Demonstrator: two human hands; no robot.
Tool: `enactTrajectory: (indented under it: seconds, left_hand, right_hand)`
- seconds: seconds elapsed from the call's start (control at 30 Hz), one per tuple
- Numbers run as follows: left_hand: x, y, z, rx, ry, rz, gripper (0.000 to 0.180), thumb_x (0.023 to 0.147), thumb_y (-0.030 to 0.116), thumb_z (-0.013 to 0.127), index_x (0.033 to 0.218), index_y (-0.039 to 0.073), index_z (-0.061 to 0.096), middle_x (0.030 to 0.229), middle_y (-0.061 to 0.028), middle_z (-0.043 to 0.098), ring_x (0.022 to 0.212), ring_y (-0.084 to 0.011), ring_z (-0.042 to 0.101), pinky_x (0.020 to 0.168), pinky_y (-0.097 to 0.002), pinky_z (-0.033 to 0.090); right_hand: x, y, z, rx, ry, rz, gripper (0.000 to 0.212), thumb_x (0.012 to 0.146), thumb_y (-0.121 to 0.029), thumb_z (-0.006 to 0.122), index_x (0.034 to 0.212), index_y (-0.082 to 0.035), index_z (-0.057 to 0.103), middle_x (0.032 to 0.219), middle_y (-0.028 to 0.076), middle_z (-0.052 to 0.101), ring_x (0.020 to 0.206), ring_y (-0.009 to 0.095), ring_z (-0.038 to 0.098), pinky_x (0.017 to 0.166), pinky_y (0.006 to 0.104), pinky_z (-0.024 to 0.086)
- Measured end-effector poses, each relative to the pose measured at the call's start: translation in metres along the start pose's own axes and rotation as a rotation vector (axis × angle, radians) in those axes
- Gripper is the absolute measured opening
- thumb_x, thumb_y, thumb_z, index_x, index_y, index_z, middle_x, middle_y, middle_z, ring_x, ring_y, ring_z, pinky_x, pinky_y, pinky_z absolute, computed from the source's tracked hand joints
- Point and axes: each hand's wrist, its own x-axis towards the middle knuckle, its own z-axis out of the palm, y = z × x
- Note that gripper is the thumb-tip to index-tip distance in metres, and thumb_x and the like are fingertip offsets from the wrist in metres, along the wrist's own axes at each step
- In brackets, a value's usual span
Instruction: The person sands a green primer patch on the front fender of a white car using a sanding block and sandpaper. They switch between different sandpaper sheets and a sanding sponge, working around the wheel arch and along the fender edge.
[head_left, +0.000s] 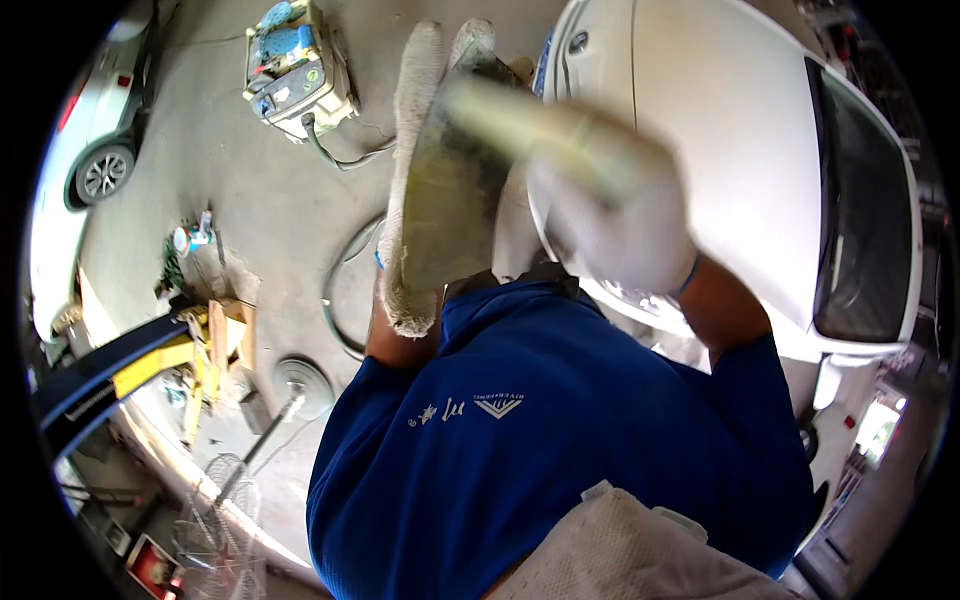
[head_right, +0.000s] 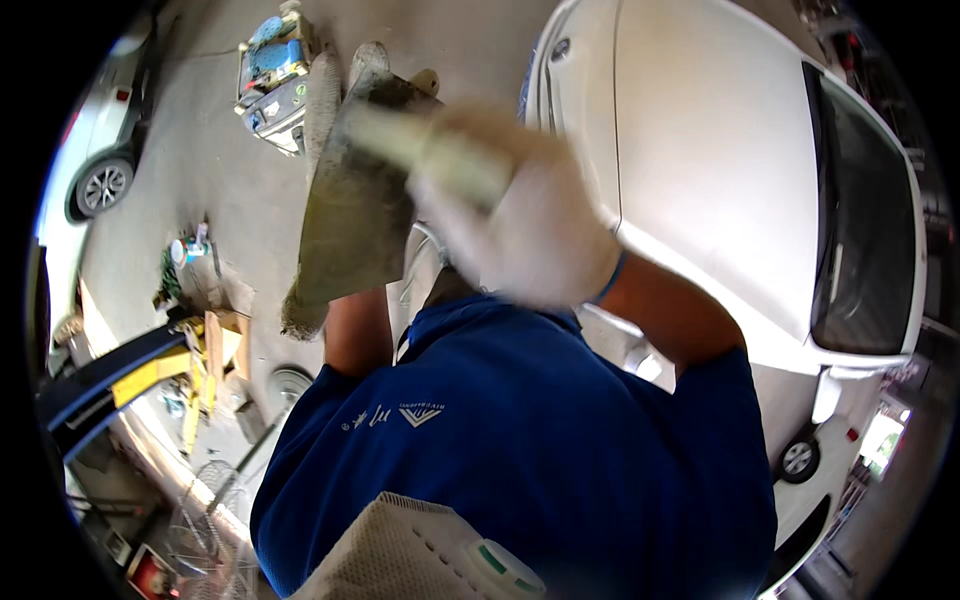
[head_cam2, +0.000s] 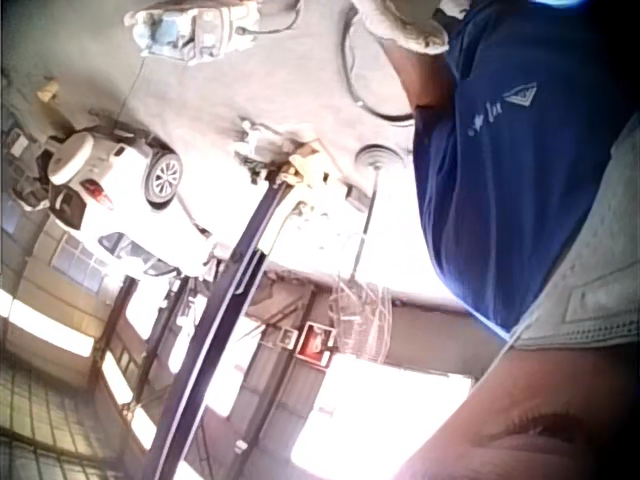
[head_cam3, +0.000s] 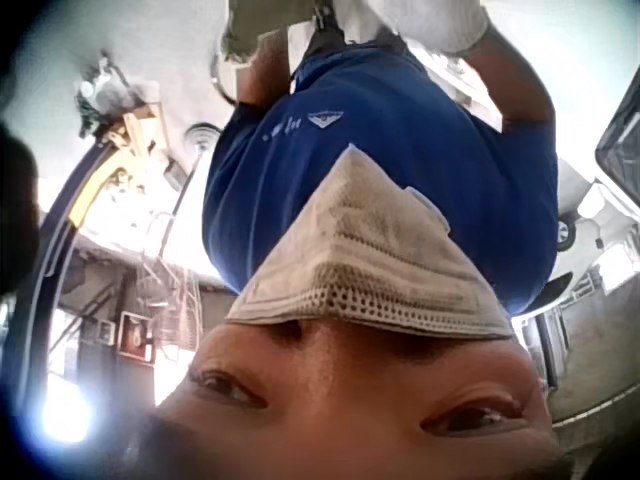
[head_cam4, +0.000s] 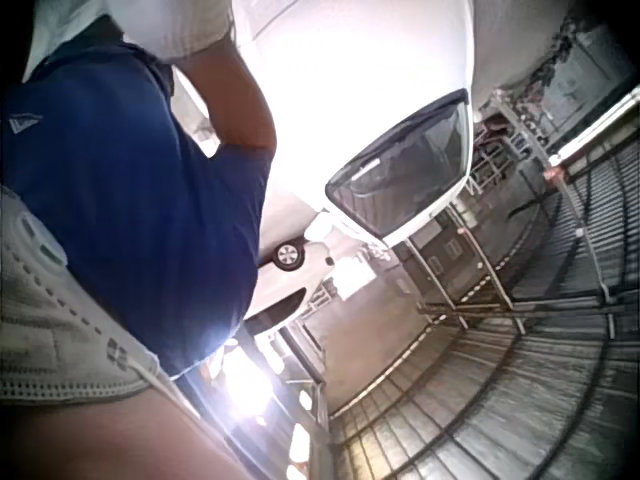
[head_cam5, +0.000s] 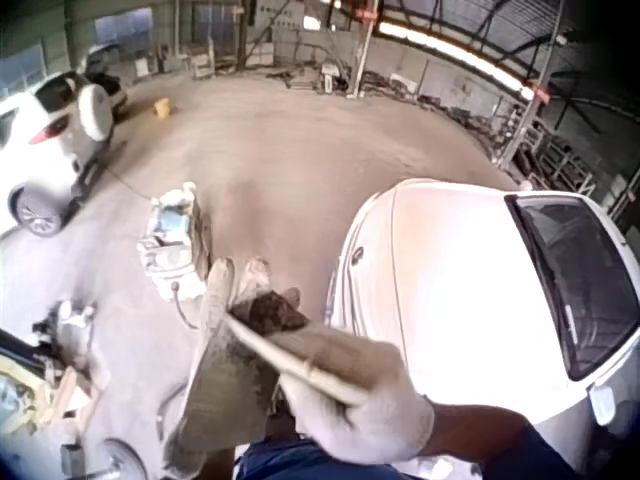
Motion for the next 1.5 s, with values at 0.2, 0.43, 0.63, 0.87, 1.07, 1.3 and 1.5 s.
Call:
enactTrajectory:
  seconds: [0.2,0.43,0.63,0.87,1.07,1.3,1.5]
  left_hand:
    - [0.011,0.034,-0.033,0.021,0.118,0.109,0.095,0.088,0.052,0.067,0.159,0.012,0.020,0.137,-0.0121,0.050,0.126,-0.0229,0.052,0.104,-0.0432,0.047]
    - [0.033,0.060,-0.045,0.101,0.269,0.184,0.090,0.091,0.054,0.063,0.159,0.012,0.022,0.135,-0.0115,0.052,0.124,-0.0225,0.053,0.104,-0.0428,0.047]
    - [0.108,0.066,-0.027,0.125,0.222,0.149,0.086,0.093,0.054,0.060,0.159,0.012,0.024,0.133,-0.0111,0.054,0.123,-0.0222,0.054,0.103,-0.0425,0.047]
    - [0.258,0.042,0.011,0.139,0.119,-0.053,0.082,0.096,0.056,0.057,0.158,0.012,0.026,0.131,-0.0106,0.056,0.121,-0.0218,0.055,0.103,-0.0421,0.048]
    - [0.373,0.012,0.048,0.192,0.101,-0.228,0.078,0.098,0.057,0.053,0.158,0.013,0.027,0.129,-0.0101,0.058,0.120,-0.0215,0.056,0.103,-0.0418,0.048]
    - [0.468,-0.023,0.073,0.241,0.292,-0.383,0.075,0.101,0.058,0.050,0.157,0.013,0.029,0.126,-0.0096,0.060,0.119,-0.0211,0.057,0.102,-0.0414,0.048]
    - [0.568,-0.052,-0.017,0.028,0.297,-0.476,0.075,0.100,0.062,0.046,0.158,0.017,0.030,0.151,-0.0102,0.042,0.134,-0.0234,0.045,0.116,-0.0419,0.035]
  right_hand:
    - [0.076,0.012,0.015,-0.008,-0.115,0.060,0.017,0.092,-0.007,0.064,0.107,-0.005,0.071,0.084,0.011,0.070,0.070,0.021,0.069,0.060,0.0341,0.056]
    - [0.141,0.029,0.016,-0.006,-0.333,-0.206,0.027,0.094,-0.001,0.062,0.121,-0.001,0.067,0.094,0.010,0.072,0.075,0.015,0.070,0.063,0.0280,0.056]
    - [0.156,0.039,0.015,0.545,-0.441,-0.358,0.026,0.091,-0.005,0.068,0.116,-0.005,0.070,0.096,0.010,0.073,0.082,0.015,0.070,0.063,0.0272,0.056]
    - [0.212,0.101,-0.071,0.475,-0.309,-0.410,0.023,0.087,-0.003,0.069,0.110,-0.002,0.070,0.090,0.010,0.073,0.079,0.018,0.071,0.073,0.0305,0.058]
    - [0.266,0.178,-0.162,0.276,0.004,-0.121,0.027,0.094,-0.010,0.061,0.119,-0.005,0.070,0.094,0.009,0.074,0.074,0.017,0.070,0.067,0.0301,0.057]
    - [0.321,0.253,-0.229,0.105,0.104,0.187,0.031,0.093,-0.003,0.063,0.123,-0.002,0.067,0.103,0.011,0.073,0.089,0.017,0.072,0.076,0.0307,0.059]
    - [0.415,0.305,-0.250,0.118,0.044,0.051,0.022,0.095,-0.011,0.062,0.114,-0.002,0.067,0.087,0.011,0.069,0.068,0.018,0.068,0.058,0.0316,0.057]
